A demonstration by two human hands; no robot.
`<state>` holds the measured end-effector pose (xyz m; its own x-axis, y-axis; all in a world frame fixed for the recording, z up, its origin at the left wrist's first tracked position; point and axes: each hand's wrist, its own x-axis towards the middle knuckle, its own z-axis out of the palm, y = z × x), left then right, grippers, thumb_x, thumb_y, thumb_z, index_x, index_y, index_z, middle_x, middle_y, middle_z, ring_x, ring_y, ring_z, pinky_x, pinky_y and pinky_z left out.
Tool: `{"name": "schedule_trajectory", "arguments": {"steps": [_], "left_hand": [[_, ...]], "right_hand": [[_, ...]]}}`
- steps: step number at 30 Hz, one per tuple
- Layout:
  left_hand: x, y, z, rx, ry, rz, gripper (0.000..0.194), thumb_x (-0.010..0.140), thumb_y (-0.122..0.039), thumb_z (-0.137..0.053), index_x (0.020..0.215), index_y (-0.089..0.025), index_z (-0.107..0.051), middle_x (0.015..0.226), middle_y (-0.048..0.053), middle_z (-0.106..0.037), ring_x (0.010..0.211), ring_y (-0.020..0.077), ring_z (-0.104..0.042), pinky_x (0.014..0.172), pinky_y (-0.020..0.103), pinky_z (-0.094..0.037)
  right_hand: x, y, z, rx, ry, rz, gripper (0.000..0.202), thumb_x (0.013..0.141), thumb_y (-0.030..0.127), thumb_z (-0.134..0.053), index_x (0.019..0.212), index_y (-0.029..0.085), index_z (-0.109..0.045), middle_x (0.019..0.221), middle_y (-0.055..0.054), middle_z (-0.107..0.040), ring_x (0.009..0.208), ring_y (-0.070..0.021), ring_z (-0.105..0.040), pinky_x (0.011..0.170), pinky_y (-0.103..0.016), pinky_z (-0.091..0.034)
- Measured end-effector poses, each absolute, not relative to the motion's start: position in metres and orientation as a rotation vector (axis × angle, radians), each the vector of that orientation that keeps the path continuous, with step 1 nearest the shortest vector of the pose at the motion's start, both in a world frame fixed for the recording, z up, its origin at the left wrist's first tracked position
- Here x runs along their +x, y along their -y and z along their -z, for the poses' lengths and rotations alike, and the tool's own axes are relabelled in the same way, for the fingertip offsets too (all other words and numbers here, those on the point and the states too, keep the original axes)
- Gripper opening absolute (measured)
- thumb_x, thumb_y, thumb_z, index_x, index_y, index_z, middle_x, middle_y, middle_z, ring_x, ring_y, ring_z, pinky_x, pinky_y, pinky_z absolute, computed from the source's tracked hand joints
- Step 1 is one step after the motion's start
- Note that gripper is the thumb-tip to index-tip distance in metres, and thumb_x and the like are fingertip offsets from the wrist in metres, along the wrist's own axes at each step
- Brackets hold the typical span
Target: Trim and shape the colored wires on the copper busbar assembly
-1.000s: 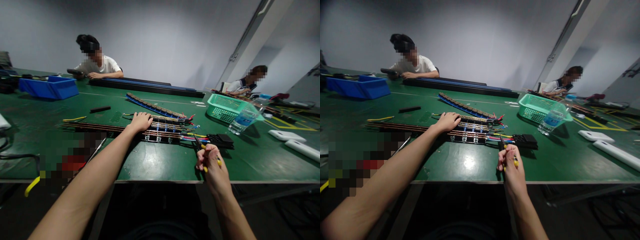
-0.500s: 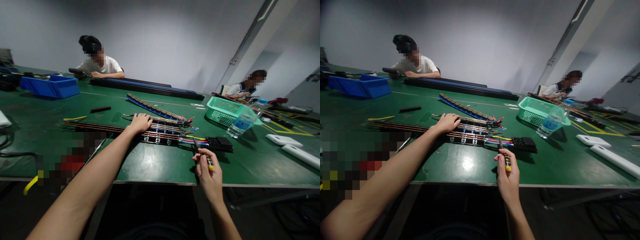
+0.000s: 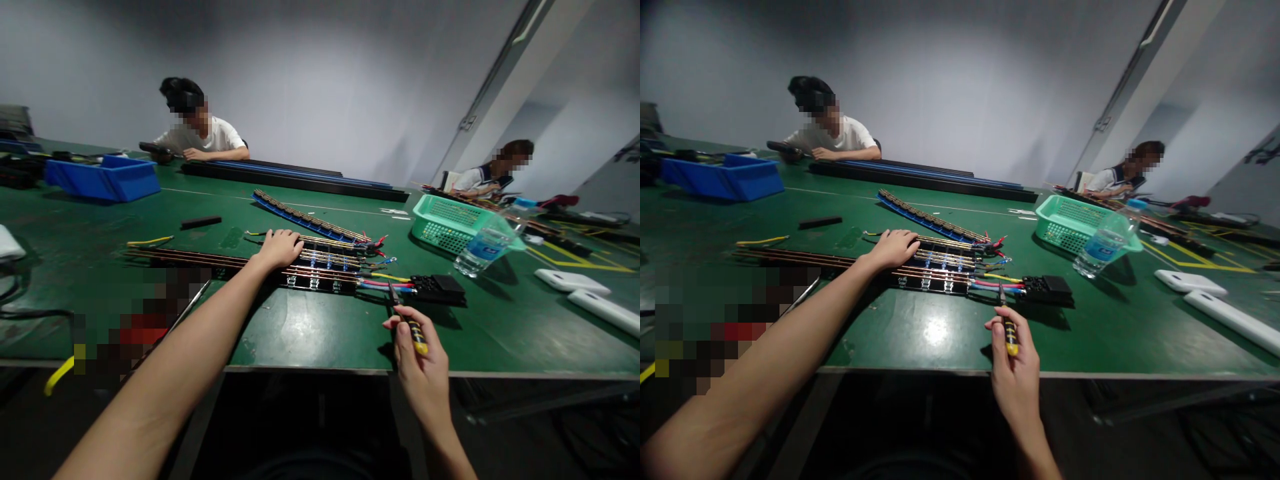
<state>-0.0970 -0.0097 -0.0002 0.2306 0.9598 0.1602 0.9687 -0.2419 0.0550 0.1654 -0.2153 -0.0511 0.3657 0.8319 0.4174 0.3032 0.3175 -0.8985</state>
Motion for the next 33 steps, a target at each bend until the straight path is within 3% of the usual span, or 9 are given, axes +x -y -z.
{"name": "schedule_trajectory", "arguments": {"steps": [5, 10, 14, 19, 24, 33], "left_hand": [[-0.098, 0.009, 0.002, -2.417, 1.885, 0.267, 0.050, 0.108, -0.039, -0.032, 0.142, -0.015, -0.059, 0.149, 0.015, -0.057, 0.138, 0.0328, -0.050, 0.119, 0.057, -0.030], [-0.099, 0.007, 0.004, -2.427, 1.880, 0.290, 0.050, 0.107, -0.039, -0.034, 0.142, -0.014, -0.059, 0.148, 0.017, -0.058, 0.138, 0.0340, -0.050, 0.120, 0.058, -0.029], [-0.099, 0.007, 0.004, -2.431, 1.892, 0.319, 0.048, 0.107, -0.039, -0.035, 0.141, -0.015, -0.060, 0.149, 0.016, -0.057, 0.139, 0.0344, -0.050, 0.120, 0.059, -0.028], [-0.098, 0.009, 0.003, -2.431, 1.896, 0.297, 0.049, 0.107, -0.039, -0.034, 0.140, -0.015, -0.061, 0.149, 0.017, -0.057, 0.139, 0.0338, -0.050, 0.120, 0.059, -0.029], [-0.098, 0.010, 0.001, -2.432, 1.905, 0.284, 0.048, 0.107, -0.040, -0.033, 0.140, -0.019, -0.060, 0.150, 0.015, -0.057, 0.139, 0.0325, -0.050, 0.120, 0.057, -0.029], [-0.097, 0.009, 0.000, -2.409, 1.905, 0.272, 0.048, 0.107, -0.040, -0.032, 0.138, -0.019, -0.062, 0.147, 0.014, -0.059, 0.135, 0.0325, -0.052, 0.118, 0.056, -0.032]], "right_hand": [[0.169, 0.250, 0.047, -1.192, 1.137, -0.534, 0.036, 0.091, 0.047, -0.072, 0.116, 0.022, -0.072, 0.087, -0.009, -0.075, 0.069, -0.0178, -0.070, 0.052, -0.022, -0.052], [0.176, 0.245, 0.006, -0.972, 1.053, -0.569, 0.030, 0.091, 0.044, -0.073, 0.113, 0.024, -0.074, 0.087, -0.007, -0.070, 0.076, -0.0157, -0.068, 0.055, -0.020, -0.054], [0.187, 0.179, -0.036, -0.814, 1.140, -0.593, 0.033, 0.086, 0.047, -0.078, 0.107, 0.022, -0.075, 0.078, -0.001, -0.066, 0.044, -0.0049, -0.047, 0.035, -0.015, -0.033], [0.195, 0.086, -0.071, -0.980, 1.082, -0.846, 0.036, 0.078, 0.050, -0.082, 0.095, 0.021, -0.070, 0.067, 0.005, -0.060, 0.037, -0.0025, -0.035, 0.031, -0.014, -0.022], [0.203, 0.057, -0.061, -1.119, 0.960, -0.980, 0.036, 0.080, 0.051, -0.078, 0.093, 0.020, -0.066, 0.064, 0.006, -0.059, 0.033, -0.0025, -0.031, 0.029, -0.016, -0.022], [0.202, 0.068, -0.047, -1.010, 0.958, -1.025, 0.043, 0.072, 0.055, -0.082, 0.094, 0.021, -0.067, 0.067, 0.006, -0.060, 0.034, -0.0021, -0.031, 0.030, -0.017, -0.017]]}}
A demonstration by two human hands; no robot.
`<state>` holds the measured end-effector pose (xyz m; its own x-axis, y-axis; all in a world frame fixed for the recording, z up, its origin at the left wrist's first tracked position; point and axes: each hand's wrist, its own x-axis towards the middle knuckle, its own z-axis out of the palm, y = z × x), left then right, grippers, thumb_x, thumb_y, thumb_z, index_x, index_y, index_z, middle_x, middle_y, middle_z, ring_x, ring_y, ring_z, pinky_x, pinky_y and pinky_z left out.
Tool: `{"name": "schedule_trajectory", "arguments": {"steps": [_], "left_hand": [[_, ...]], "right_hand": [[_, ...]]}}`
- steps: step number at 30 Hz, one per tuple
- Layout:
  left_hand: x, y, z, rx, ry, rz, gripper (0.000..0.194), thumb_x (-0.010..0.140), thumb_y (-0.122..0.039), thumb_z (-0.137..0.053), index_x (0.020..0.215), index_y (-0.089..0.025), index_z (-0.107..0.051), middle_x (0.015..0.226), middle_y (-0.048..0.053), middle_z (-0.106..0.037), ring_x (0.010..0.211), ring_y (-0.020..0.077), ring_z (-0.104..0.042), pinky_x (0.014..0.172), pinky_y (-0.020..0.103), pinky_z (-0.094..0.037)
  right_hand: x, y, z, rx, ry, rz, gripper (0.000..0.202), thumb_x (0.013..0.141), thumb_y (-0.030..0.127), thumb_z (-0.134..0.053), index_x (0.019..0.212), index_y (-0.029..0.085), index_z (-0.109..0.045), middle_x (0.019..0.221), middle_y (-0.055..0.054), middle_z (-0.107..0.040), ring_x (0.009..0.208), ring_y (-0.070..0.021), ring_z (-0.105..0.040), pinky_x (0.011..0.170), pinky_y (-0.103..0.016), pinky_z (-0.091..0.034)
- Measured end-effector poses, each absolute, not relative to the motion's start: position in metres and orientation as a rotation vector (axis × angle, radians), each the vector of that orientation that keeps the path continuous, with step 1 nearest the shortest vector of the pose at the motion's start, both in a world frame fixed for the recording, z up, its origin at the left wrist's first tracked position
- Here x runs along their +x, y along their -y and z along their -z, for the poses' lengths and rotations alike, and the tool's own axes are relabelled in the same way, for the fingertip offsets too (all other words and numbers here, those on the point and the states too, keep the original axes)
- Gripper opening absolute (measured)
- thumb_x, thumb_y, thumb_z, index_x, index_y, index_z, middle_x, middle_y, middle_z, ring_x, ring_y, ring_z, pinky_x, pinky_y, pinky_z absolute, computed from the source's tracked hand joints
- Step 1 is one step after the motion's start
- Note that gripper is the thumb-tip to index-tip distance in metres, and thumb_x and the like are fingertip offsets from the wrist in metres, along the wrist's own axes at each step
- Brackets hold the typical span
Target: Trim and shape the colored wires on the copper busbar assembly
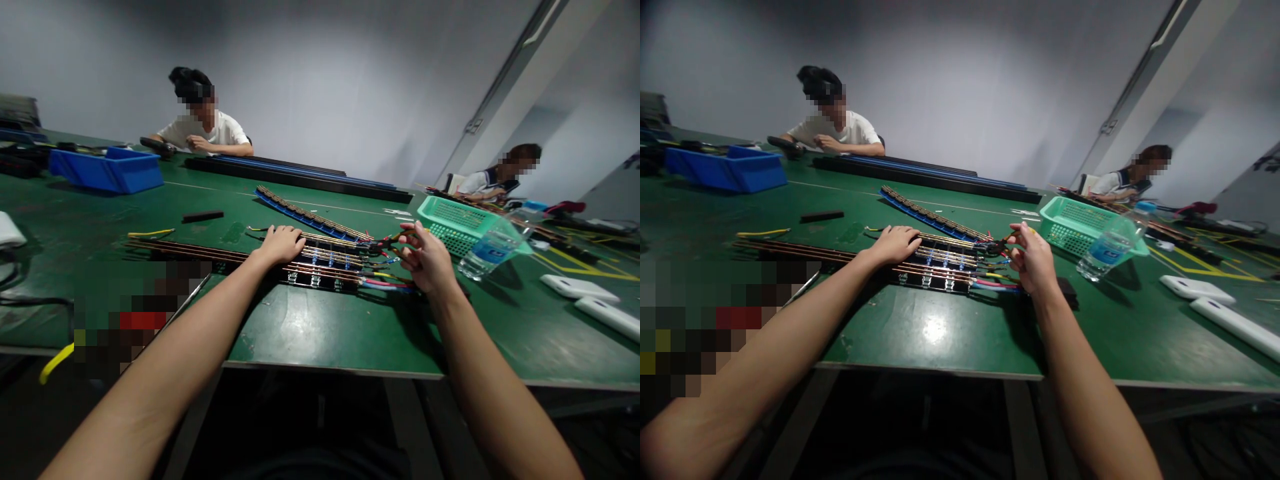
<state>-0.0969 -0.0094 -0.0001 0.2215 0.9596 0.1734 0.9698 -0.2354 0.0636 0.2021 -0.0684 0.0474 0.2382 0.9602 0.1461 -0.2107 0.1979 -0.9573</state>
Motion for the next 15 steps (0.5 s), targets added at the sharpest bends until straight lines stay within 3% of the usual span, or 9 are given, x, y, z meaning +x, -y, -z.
{"name": "schedule_trajectory", "arguments": {"steps": [6, 15], "left_hand": [[-0.097, 0.009, 0.001, -2.418, 1.890, 0.280, 0.049, 0.107, -0.040, -0.031, 0.137, -0.018, -0.062, 0.148, 0.014, -0.059, 0.136, 0.0327, -0.052, 0.119, 0.057, -0.030], [-0.096, 0.009, 0.000, -2.407, 1.912, 0.261, 0.046, 0.107, -0.041, -0.032, 0.137, -0.022, -0.062, 0.149, 0.013, -0.058, 0.137, 0.0319, -0.051, 0.119, 0.056, -0.030]], "right_hand": [[0.216, 0.067, -0.054, -0.924, 0.928, -1.226, 0.036, 0.079, 0.053, -0.076, 0.095, 0.022, -0.065, 0.066, 0.006, -0.059, 0.032, -0.0020, -0.026, 0.031, -0.018, -0.014], [0.206, 0.052, -0.034, -0.993, 1.101, -0.956, 0.051, 0.070, 0.066, -0.077, 0.095, 0.024, -0.063, 0.068, 0.007, -0.057, 0.035, -0.0031, -0.029, 0.033, -0.019, -0.019]]}}
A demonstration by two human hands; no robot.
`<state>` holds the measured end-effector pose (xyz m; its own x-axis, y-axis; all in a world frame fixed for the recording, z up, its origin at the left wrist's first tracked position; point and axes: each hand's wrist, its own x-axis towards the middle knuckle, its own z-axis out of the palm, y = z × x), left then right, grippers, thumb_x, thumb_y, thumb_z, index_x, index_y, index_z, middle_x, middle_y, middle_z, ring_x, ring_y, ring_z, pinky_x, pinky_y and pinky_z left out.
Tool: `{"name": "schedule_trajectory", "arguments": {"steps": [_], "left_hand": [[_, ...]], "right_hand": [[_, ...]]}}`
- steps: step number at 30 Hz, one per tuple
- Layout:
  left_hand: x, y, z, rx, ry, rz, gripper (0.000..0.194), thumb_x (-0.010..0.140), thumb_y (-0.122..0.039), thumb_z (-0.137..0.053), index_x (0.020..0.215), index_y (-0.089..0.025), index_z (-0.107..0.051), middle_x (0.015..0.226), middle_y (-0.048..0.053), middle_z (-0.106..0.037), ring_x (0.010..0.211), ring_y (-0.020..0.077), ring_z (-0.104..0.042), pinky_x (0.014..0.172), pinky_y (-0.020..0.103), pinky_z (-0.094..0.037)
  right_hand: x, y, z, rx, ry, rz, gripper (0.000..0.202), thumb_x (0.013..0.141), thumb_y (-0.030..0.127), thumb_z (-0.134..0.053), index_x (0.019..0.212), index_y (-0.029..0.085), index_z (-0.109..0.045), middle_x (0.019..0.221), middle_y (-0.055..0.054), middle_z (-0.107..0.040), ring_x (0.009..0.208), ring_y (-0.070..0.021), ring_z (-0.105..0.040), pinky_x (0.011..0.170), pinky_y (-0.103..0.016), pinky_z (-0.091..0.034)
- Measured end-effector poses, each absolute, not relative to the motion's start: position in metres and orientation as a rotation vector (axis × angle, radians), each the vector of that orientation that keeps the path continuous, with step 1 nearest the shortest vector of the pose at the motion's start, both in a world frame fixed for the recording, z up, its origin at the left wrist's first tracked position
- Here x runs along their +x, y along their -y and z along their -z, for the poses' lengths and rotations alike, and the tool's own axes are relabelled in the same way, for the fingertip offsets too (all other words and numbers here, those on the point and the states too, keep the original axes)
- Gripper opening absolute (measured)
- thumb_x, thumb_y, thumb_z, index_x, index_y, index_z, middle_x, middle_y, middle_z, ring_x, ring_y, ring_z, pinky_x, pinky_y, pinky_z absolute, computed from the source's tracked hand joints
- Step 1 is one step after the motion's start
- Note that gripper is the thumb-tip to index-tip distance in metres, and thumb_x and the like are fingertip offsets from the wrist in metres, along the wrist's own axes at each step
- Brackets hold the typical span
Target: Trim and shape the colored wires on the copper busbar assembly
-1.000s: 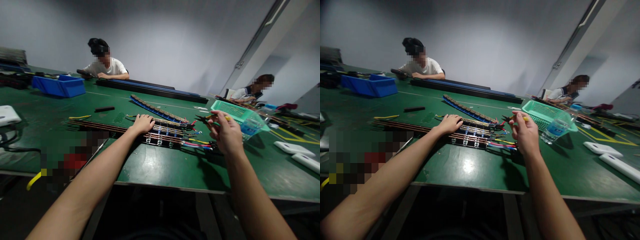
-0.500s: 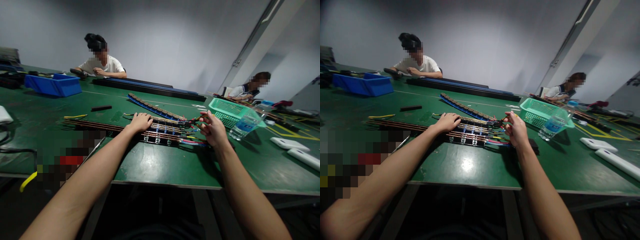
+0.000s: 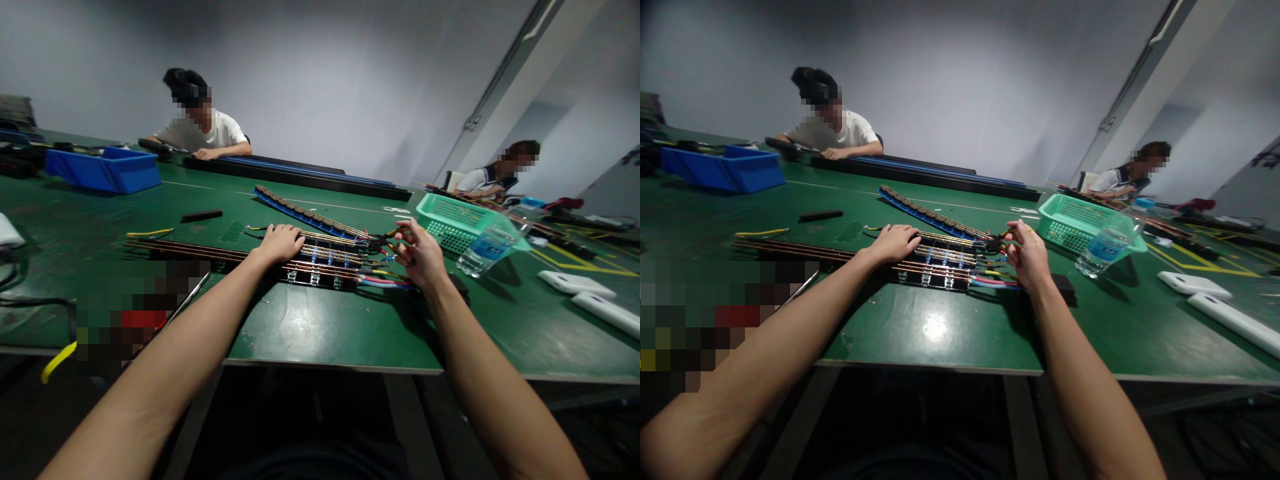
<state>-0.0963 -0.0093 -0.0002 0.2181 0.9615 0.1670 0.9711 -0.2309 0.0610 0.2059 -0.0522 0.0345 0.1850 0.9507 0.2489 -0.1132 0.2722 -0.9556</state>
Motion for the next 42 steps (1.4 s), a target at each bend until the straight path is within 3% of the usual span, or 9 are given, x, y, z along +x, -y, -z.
{"name": "schedule_trajectory", "arguments": {"steps": [5, 10, 12, 17, 21, 25, 35, 39, 42], "left_hand": [[-0.095, 0.011, -0.002, -2.409, 1.919, 0.262, 0.047, 0.107, -0.040, -0.033, 0.138, -0.020, -0.062, 0.148, 0.014, -0.058, 0.137, 0.0330, -0.051, 0.118, 0.054, -0.031], [-0.095, 0.012, -0.004, -2.402, 1.912, 0.236, 0.047, 0.107, -0.041, -0.032, 0.137, -0.021, -0.062, 0.147, 0.013, -0.059, 0.136, 0.0321, -0.052, 0.117, 0.053, -0.033], [-0.095, 0.012, -0.004, -2.407, 1.912, 0.234, 0.047, 0.107, -0.040, -0.032, 0.137, -0.021, -0.062, 0.148, 0.013, -0.059, 0.136, 0.0321, -0.052, 0.117, 0.053, -0.033], [-0.095, 0.011, -0.003, -2.412, 1.911, 0.246, 0.047, 0.106, -0.040, -0.032, 0.137, -0.020, -0.062, 0.148, 0.014, -0.058, 0.136, 0.0329, -0.052, 0.117, 0.054, -0.033], [-0.096, 0.009, -0.001, -2.400, 1.904, 0.237, 0.047, 0.106, -0.041, -0.032, 0.136, -0.021, -0.062, 0.147, 0.014, -0.060, 0.135, 0.0320, -0.052, 0.117, 0.054, -0.032], [-0.096, 0.009, -0.001, -2.405, 1.909, 0.239, 0.047, 0.106, -0.040, -0.032, 0.136, -0.021, -0.063, 0.147, 0.014, -0.059, 0.135, 0.0328, -0.052, 0.117, 0.055, -0.033], [-0.095, 0.010, -0.002, -2.420, 1.905, 0.237, 0.048, 0.107, -0.039, -0.031, 0.137, -0.017, -0.062, 0.148, 0.016, -0.058, 0.137, 0.0329, -0.051, 0.118, 0.054, -0.032], [-0.095, 0.010, -0.003, -2.421, 1.901, 0.222, 0.049, 0.107, -0.040, -0.031, 0.138, -0.017, -0.061, 0.147, 0.016, -0.058, 0.137, 0.0332, -0.051, 0.117, 0.054, -0.032], [-0.095, 0.011, -0.003, -2.417, 1.896, 0.215, 0.049, 0.107, -0.039, -0.031, 0.138, -0.016, -0.061, 0.147, 0.016, -0.058, 0.135, 0.0342, -0.052, 0.117, 0.055, -0.033]], "right_hand": [[0.202, 0.047, -0.021, -1.091, 1.334, -0.758, 0.048, 0.076, 0.070, -0.068, 0.086, 0.024, -0.064, 0.061, 0.006, -0.054, 0.038, -0.0066, -0.032, 0.037, -0.022, -0.024], [0.190, 0.058, -0.015, -1.123, 1.617, -0.581, 0.030, 0.066, 0.049, -0.084, 0.066, 0.021, -0.074, 0.064, -0.002, -0.068, 0.057, -0.0146, -0.054, 0.053, -0.027, -0.040], [0.186, 0.063, -0.015, -1.124, 1.726, -0.548, 0.022, 0.062, 0.041, -0.087, 0.060, 0.022, -0.075, 0.061, -0.001, -0.069, 0.058, -0.0156, -0.057, 0.059, -0.028, -0.042], [0.187, 0.060, -0.013, -1.151, 1.671, -0.438, 0.024, 0.072, 0.045, -0.080, 0.069, 0.021, -0.078, 0.066, -0.003, -0.071, 0.062, -0.0176, -0.060, 0.061, -0.029, -0.044], [0.197, 0.052, -0.017, -1.142, 1.441, -0.431, 0.042, 0.084, 0.060, -0.065, 0.085, 0.019, -0.074, 0.061, 0.000, -0.063, 0.047, -0.0116, -0.047, 0.045, -0.025, -0.035], [0.206, 0.053, -0.028, -0.991, 1.136, -0.600, 0.046, 0.075, 0.063, -0.075, 0.088, 0.020, -0.069, 0.059, 0.005, -0.057, 0.035, -0.0045, -0.029, 0.034, -0.022, -0.020], [0.206, 0.054, -0.033, -1.007, 1.019, -0.756, 0.051, 0.065, 0.063, -0.083, 0.085, 0.018, -0.068, 0.061, 0.005, -0.059, 0.033, -0.0021, -0.029, 0.030, -0.018, -0.017], [0.205, 0.048, -0.023, -1.103, 1.137, -0.657, 0.048, 0.075, 0.066, -0.072, 0.087, 0.019, -0.069, 0.061, 0.004, -0.058, 0.036, -0.0048, -0.032, 0.033, -0.020, -0.020], [0.204, 0.048, -0.016, -1.199, 1.463, -0.379, 0.043, 0.085, 0.059, -0.063, 0.084, 0.018, -0.073, 0.059, 0.001, -0.060, 0.044, -0.0096, -0.043, 0.043, -0.025, -0.033]]}}
